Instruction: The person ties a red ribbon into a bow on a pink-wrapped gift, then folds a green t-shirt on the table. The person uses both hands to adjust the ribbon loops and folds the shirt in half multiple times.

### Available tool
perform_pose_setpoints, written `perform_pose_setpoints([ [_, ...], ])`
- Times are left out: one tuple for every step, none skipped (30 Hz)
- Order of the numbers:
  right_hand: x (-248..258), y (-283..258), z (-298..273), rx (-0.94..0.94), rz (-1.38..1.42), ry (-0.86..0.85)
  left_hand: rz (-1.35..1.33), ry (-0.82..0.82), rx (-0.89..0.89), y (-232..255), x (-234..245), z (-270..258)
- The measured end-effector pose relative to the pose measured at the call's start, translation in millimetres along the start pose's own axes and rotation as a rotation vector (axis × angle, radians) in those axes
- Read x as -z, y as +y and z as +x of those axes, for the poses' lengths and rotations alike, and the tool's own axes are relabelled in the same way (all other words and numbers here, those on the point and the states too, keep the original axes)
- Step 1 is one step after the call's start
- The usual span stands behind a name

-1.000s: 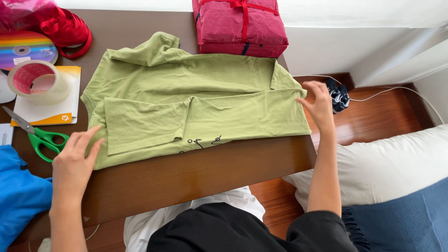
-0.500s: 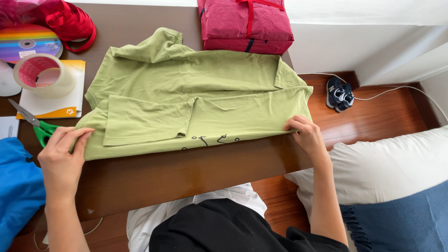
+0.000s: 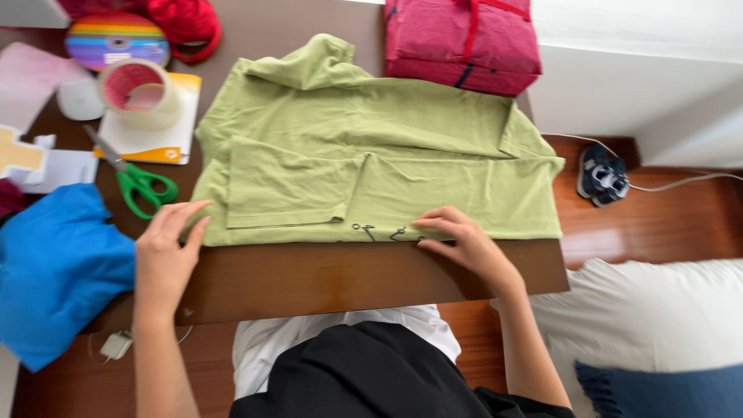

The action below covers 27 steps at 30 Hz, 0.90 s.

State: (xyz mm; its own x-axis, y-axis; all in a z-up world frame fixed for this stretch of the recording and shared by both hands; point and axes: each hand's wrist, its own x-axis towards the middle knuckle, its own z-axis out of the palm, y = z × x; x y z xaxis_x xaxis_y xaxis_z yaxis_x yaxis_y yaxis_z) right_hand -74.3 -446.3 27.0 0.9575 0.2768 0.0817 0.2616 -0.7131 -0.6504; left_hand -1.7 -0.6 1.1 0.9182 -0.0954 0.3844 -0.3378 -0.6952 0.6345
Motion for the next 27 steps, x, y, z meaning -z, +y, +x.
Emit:
perform_pose_setpoints([
  [-12,-7,9,0.022,0.003,-0.008,-0.006,-0.026,0.013,0,1,0],
  [-24,-13,17,0.044,0.006,-0.015,-0.012,-0.052,0.027,-1,1,0],
  [-33,-17,22,0.066,0.009,-0.024,-0.018,-0.078,0.043,-3,2,0],
  [-41,-21,25,0.094,0.004,-0.037,-0.030,-0.067,0.056,-4,3,-1],
  [-48,-24,28,0.125,0.001,-0.047,-0.039,-0.055,0.068,-5,4,0],
  [-54,-27,29,0.157,-0.002,-0.057,-0.048,-0.042,0.080,-6,7,0],
  [-55,-28,28,0.115,0.008,-0.061,-0.066,-0.021,0.074,-7,10,0],
  [-55,-28,27,0.074,0.018,-0.065,-0.085,0.000,0.067,-7,14,0],
  [-55,-29,26,0.031,0.027,-0.072,-0.103,0.020,0.061,-7,17,-1],
  [-55,-29,25,0.015,0.016,-0.052,-0.115,0.023,0.061,-8,20,-3],
  [-53,-28,24,-0.005,0.002,-0.032,-0.130,0.023,0.059,-8,22,-4],
  [-54,-29,23,-0.026,-0.012,-0.012,-0.146,0.024,0.058,-9,24,-5],
  [-55,-30,22,-0.008,-0.033,0.029,-0.147,0.007,0.064,-9,25,-6],
  [-56,-31,22,0.010,-0.053,0.070,-0.149,-0.010,0.071,-10,26,-7],
  [-57,-32,23,0.025,-0.076,0.113,-0.154,-0.028,0.077,-10,26,-8],
  [-58,-34,25,0.009,-0.067,0.105,-0.123,-0.034,0.081,-11,27,-9],
  [-58,-35,25,-0.011,-0.059,0.101,-0.093,-0.043,0.082,-10,27,-9],
  [-59,-36,27,-0.031,-0.051,0.096,-0.063,-0.053,0.083,-10,28,-10],
  [-58,-37,26,-0.039,-0.050,0.084,-0.026,-0.078,0.080,-9,27,-9],
  [-57,-38,26,-0.047,-0.049,0.073,0.011,-0.103,0.076,-9,26,-10],
  [-55,-39,26,-0.062,-0.051,0.062,0.042,-0.133,0.071,-6,26,-11],
  [-54,-39,27,-0.060,-0.043,0.032,0.096,-0.144,0.079,-4,25,-12],
  [-52,-39,27,-0.061,-0.039,0.009,0.146,-0.156,0.078,0,24,-13],
  [-51,-39,28,-0.063,-0.034,-0.014,0.197,-0.167,0.077,5,21,-14],
  [-51,-39,28,-0.056,-0.025,-0.029,0.205,-0.128,-0.008,12,14,-13],
  [-53,-40,29,-0.050,-0.016,-0.043,0.212,-0.087,-0.092,21,7,-13],
  [-54,-42,29,-0.048,-0.009,-0.056,0.213,-0.046,-0.178,30,-3,-14],
])
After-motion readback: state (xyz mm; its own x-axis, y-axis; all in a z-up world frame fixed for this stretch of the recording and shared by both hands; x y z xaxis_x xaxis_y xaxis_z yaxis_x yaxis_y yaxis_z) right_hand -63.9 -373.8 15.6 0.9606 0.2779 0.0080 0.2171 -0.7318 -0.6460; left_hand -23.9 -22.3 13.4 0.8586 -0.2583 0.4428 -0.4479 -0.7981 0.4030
